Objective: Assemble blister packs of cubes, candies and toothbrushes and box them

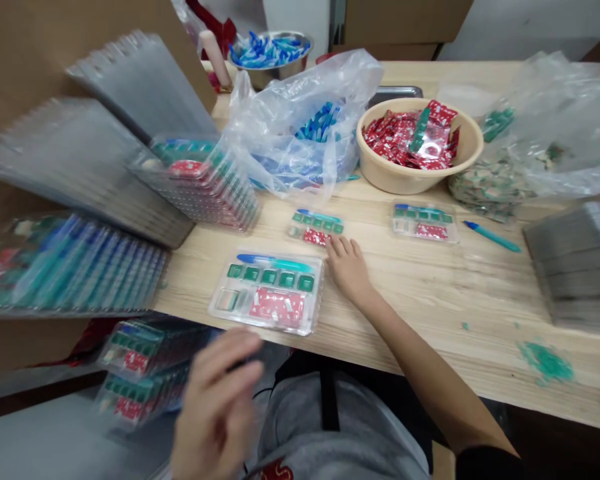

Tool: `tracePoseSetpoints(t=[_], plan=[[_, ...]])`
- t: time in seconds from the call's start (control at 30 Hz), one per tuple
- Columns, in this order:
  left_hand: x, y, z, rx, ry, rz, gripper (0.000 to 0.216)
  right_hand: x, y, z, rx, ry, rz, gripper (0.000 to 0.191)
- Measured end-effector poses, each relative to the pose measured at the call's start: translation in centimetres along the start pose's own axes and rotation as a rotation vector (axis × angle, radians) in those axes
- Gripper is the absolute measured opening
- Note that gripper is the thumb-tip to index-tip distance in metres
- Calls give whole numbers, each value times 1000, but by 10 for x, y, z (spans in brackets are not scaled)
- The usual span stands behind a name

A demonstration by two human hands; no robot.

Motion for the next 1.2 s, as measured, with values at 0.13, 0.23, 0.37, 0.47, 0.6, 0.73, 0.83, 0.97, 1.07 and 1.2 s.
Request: tracePoseSetpoints(t=[0.13,0.23,0.37,0.47,0.6,0.73,0.83,0.97,1.07,1.2], plan=[[-5,24,-47,168,-591,-137,36,94,13,11,81,69,-102,36],[-3,18,-100,125,-663,-66,31,165,20,20,72,268,-168,30],[11,-12,-160,-55,-557,86,42,226,28,30,-105,471,-436,28],[19,-27,-184,-49,-530,133,47,242,38,31,-232,480,-721,41],[21,-20,-186,30,-510,143,42,239,45,34,-455,411,-802,46],[14,5,-161,180,-360,210,39,230,36,53,-831,586,-787,38],[8,24,-134,225,-211,132,41,221,24,77,-975,703,-673,26],[5,37,-103,224,-7,82,49,205,9,102,-1042,749,-517,18],[-3,36,-84,195,147,88,46,183,-6,111,-1026,717,-403,19],[-29,19,-47,132,367,143,34,138,-40,114,-895,682,-173,48]])
Point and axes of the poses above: each hand's wrist, its own x-axis away from the middle knuckle, its own z-axis out of the back of the hand, y = z × x, the point moved 1 cm from there along -x, towards the middle knuckle, and after that the axes turned 4 degrees about z, right-handed, at the moved point
